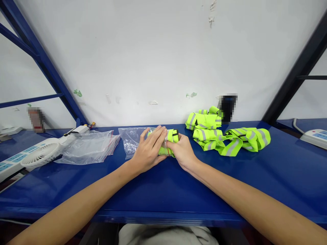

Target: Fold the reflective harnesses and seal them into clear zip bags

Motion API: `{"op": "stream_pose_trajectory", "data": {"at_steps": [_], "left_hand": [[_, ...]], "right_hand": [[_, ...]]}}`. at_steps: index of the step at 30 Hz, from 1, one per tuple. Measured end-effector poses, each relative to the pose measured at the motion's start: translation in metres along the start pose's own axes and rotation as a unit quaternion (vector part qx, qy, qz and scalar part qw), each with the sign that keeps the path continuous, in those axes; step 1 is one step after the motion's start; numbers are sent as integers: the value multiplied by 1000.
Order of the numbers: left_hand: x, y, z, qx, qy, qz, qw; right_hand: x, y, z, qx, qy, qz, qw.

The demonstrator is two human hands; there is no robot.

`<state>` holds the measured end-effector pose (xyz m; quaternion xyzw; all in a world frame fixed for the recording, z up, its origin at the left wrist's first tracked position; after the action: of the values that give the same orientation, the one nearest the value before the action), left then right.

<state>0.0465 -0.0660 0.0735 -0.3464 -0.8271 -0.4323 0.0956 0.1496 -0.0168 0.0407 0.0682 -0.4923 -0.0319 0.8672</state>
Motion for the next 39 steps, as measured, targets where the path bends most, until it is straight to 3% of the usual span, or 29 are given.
{"op": "stream_pose_trajectory", "data": {"at_steps": [4, 7, 9, 14, 19, 22, 25, 28, 31, 34, 36, 39], "left_hand": [[5, 6, -9, -3, -18, -6, 1000], [13, 10, -17, 14, -33, -8, 999], [22, 10, -22, 18, -22, -19, 999], [40, 1, -18, 20, -28, -84, 996], [30, -4, -14, -40, -44, -64, 996], [31, -5, -16, -62, -58, -68, 994], [29, -5, -17, -48, -90, -34, 994], [28, -5, -19, -39, -95, 8, 995], [42, -3, -16, -21, -63, -59, 996], [49, -3, -3, 48, -64, -120, 990], [46, -5, 6, 84, -94, -129, 984], [39, -11, 13, 81, -141, -117, 980]], "right_hand": [[2, 0, 4, 25, -3, 7, 1000], [18, 2, 2, 29, -39, -62, 997], [33, 1, 4, 41, -121, -128, 984], [44, -14, 26, 132, -289, -200, 927], [47, -37, 47, 215, -345, -335, 850], [49, -41, 48, 208, -381, -400, 807], [55, -37, 42, 172, -420, -429, 781], [59, -34, 39, 174, -430, -430, 774], [62, -33, 36, 163, -439, -427, 773], [58, -33, 35, 154, -439, -422, 778], [52, -35, 37, 170, -425, -420, 784], [45, -37, 38, 193, -414, -420, 784]]}}
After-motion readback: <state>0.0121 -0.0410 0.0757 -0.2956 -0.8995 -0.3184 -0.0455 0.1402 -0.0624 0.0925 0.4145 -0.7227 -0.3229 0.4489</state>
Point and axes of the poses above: each hand's wrist, its own y-axis towards the middle knuckle, its own z-axis out of the palm, x = y × z, the point moved 9 cm from there along y, towards the middle knuckle, and after that the axes turned 13 degrees about y, right-handed, at the moved point
